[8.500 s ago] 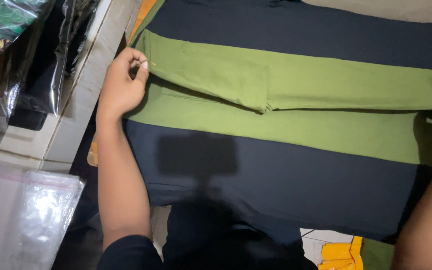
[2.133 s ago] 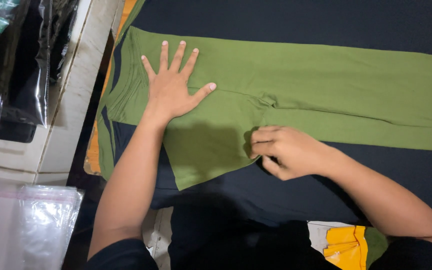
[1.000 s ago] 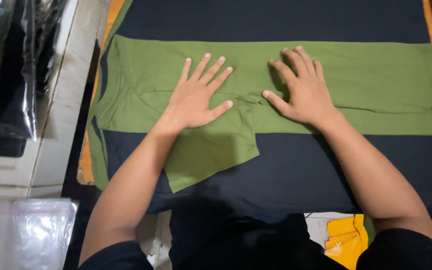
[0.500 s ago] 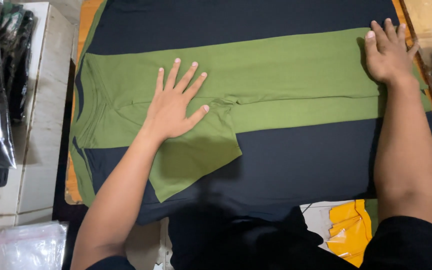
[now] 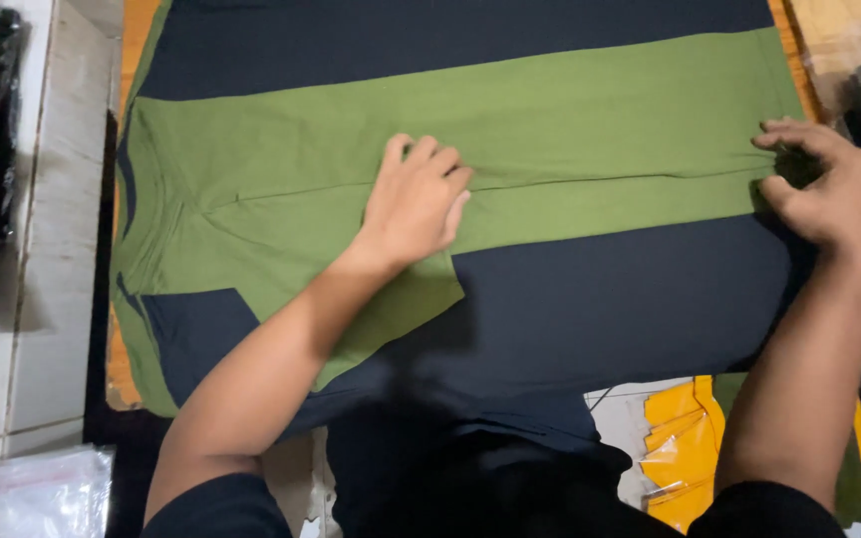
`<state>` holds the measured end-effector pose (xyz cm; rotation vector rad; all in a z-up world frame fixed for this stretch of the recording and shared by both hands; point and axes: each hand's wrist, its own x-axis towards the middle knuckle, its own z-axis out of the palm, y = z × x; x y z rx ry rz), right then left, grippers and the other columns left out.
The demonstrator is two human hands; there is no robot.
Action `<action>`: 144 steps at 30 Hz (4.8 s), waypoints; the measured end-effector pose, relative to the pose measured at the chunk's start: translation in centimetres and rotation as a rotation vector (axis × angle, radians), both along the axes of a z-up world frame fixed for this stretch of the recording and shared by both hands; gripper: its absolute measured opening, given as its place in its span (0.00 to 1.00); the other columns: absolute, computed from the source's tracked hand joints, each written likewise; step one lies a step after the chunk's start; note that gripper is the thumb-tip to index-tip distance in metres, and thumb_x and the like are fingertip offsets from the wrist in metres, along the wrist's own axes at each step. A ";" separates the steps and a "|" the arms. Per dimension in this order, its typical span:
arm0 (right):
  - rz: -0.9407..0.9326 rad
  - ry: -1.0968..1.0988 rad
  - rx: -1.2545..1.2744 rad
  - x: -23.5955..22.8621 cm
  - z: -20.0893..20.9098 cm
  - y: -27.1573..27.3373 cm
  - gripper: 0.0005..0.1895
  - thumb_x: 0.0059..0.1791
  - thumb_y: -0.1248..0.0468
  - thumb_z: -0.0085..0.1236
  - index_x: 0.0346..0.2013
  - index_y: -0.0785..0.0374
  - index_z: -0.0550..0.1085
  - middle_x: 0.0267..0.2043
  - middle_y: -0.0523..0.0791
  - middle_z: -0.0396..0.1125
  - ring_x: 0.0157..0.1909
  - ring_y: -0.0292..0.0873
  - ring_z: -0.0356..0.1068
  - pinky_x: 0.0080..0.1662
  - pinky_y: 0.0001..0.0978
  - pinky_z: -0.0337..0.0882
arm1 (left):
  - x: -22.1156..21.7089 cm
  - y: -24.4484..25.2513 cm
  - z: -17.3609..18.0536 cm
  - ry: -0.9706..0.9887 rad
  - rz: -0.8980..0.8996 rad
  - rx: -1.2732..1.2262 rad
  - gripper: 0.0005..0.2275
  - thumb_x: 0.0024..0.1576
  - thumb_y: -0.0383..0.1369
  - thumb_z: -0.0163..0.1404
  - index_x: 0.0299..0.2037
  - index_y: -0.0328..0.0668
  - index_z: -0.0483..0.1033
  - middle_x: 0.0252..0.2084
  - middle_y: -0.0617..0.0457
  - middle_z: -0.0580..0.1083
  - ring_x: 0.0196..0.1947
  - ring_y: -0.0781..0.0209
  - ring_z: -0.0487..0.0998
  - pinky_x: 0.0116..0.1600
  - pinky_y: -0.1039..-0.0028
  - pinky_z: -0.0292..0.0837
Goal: Folding a green t-shirt and placing it into a clear plastic bag for packaging.
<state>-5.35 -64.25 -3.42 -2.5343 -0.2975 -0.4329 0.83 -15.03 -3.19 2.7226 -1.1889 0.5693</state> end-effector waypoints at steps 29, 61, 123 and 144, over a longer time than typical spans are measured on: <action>-0.006 -0.171 -0.187 2.1 -0.8 4.2 0.20 0.68 0.62 0.44 0.64 0.75 0.78 0.66 0.69 0.68 0.69 0.69 0.66 0.62 0.61 0.64 | 3.1 9.5 3.4 0.415 0.453 -0.417 0.19 0.66 0.46 0.40 0.57 0.44 0.74 0.58 0.46 0.69 0.61 0.45 0.65 0.65 0.39 0.46; 1.024 -0.374 -0.133 -0.4 4.0 33.5 0.06 0.54 0.63 0.53 0.40 0.60 0.77 0.47 0.48 0.70 0.58 0.54 0.71 0.63 0.63 0.59 | 4.7 21.3 1.0 -0.014 1.087 -0.386 0.29 0.66 0.38 0.63 0.77 0.45 0.67 0.75 0.38 0.32 0.72 0.29 0.24 0.72 0.22 0.39; -0.223 0.393 -0.325 8.0 4.1 23.9 0.49 0.51 0.29 0.17 0.78 0.54 0.48 0.81 0.55 0.32 0.79 0.63 0.24 0.69 0.74 0.26 | 0.9 7.7 2.9 0.537 0.697 0.023 0.50 0.48 0.76 0.20 0.78 0.58 0.40 0.80 0.43 0.35 0.75 0.27 0.25 0.68 0.26 0.15; -0.299 0.474 -0.230 10.1 2.9 9.9 0.40 0.55 0.35 0.21 0.79 0.45 0.44 0.82 0.49 0.28 0.80 0.57 0.22 0.73 0.67 0.24 | -0.4 5.2 2.3 0.049 -0.303 -0.204 0.02 0.56 0.28 0.58 0.32 0.48 0.82 0.35 0.59 0.72 0.48 0.48 0.71 0.69 0.35 0.55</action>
